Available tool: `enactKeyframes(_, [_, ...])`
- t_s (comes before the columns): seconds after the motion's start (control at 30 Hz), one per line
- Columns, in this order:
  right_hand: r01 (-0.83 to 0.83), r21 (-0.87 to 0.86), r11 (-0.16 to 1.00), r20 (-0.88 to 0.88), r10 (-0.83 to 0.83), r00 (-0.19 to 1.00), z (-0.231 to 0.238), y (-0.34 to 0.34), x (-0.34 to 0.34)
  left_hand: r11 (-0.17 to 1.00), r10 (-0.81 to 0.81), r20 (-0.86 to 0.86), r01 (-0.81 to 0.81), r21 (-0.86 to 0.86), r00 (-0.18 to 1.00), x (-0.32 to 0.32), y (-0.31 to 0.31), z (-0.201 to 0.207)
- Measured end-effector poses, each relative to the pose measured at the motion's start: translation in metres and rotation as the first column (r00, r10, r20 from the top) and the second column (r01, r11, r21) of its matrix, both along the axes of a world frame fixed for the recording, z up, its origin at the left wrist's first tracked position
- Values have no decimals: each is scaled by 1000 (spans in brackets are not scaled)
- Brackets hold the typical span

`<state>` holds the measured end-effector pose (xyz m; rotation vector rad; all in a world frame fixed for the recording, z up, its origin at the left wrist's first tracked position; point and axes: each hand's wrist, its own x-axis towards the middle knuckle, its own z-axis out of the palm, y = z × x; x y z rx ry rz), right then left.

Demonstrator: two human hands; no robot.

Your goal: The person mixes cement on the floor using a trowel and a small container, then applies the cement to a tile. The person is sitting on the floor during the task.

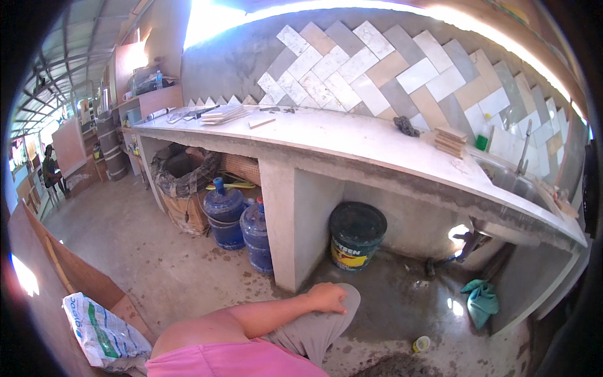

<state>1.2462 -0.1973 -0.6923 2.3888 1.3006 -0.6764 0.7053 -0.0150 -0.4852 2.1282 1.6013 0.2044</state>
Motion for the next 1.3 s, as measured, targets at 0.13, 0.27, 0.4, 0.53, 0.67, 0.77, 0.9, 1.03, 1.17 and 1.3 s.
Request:
enactKeyframes(0.13, [-635,391,666,717,211,664,-65,-24,24,999,26,-31,-27,-32,999,-2,-9,8])
enactKeyframes(0.27, [-209,254,944,209,157,965,-49,4,34,998,65,-15,-64,13,998,-25,-37,14])
enactKeyframes(0.4, [-100,241,965,115,74,991,-40,6,31,987,127,17,-128,101,992,-60,-74,18])
enactKeyframes(0.53, [-67,254,965,108,41,993,-43,10,35,964,248,69,-253,82,966,-84,-106,25])
enactKeyframes(0.67, [-49,278,959,89,26,996,-46,18,36,945,268,189,-296,139,945,-116,-125,11])
enactKeyframes(0.77, [-38,279,959,80,17,997,-43,24,28,938,195,328,-273,212,924,-135,-122,13])
enactKeyframes(0.9, [-6,295,956,90,-21,996,-24,20,19,827,39,428,-270,494,903,-148,-83,43])
enactKeyframes(1.03, [4,302,953,77,-28,997,-21,22,-1,563,119,543,-507,653,831,-191,-46,113])
enactKeyframes(1.17, [43,312,949,77,-70,995,-12,22,-17,190,265,551,-603,775,791,-249,4,210])
enactKeyframes(1.3, [83,316,945,75,-112,991,-7,17,-35,-18,496,430,-486,874,754,-354,74,296])
